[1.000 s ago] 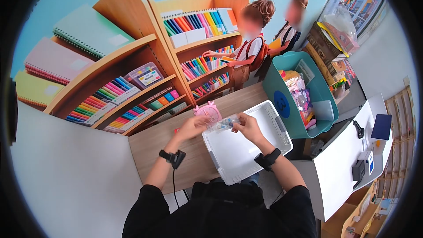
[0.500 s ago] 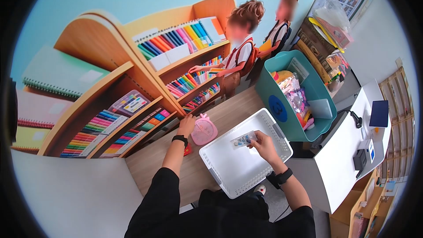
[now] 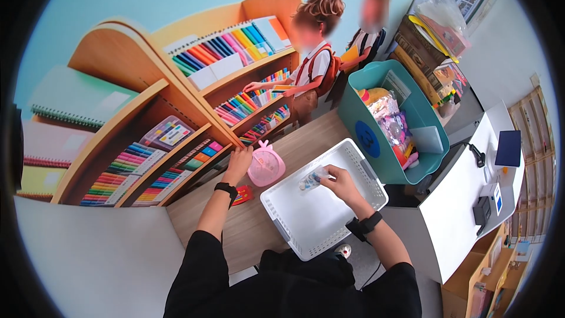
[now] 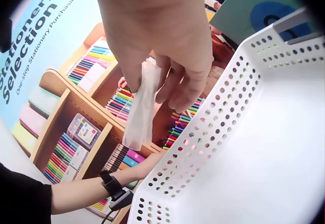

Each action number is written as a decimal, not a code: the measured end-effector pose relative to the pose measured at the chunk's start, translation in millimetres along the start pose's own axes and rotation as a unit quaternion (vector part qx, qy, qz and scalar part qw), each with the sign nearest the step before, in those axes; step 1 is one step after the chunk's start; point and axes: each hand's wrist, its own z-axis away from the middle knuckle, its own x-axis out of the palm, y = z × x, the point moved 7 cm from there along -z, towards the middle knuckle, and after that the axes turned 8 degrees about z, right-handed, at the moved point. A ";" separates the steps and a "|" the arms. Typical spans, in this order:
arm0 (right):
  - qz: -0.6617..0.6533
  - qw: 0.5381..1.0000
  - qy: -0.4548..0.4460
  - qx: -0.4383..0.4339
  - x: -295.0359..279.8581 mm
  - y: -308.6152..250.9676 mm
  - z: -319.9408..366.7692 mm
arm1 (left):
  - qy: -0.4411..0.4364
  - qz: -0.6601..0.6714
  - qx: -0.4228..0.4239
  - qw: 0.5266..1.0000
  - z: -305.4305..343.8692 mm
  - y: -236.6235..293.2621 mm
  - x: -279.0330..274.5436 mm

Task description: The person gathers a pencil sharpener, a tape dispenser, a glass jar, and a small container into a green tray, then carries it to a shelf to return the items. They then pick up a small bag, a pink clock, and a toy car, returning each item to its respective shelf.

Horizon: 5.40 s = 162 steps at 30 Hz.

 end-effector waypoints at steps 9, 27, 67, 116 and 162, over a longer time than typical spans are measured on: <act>-0.005 0.981 -0.069 -0.182 55.7 -62.1 -40.2 | 0.195 0.043 0.028 0.979 45.1 31.6 -176.1; -0.063 0.992 -0.004 -0.110 4.3 -37.8 34.1 | -0.013 0.237 -0.061 0.969 160.6 -1.9 1.5; -0.208 0.784 0.583 -0.055 -305.1 249.8 725.5 | -0.055 0.138 0.694 0.705 256.6 991.8 -137.3; -0.281 0.464 0.838 -0.061 -454.6 584.7 1633.5 | -0.361 0.392 0.754 0.384 842.0 1820.3 15.3; -0.355 0.683 0.628 -0.113 -921.8 887.6 2185.0 | -0.135 0.439 0.457 0.761 773.0 2379.0 203.6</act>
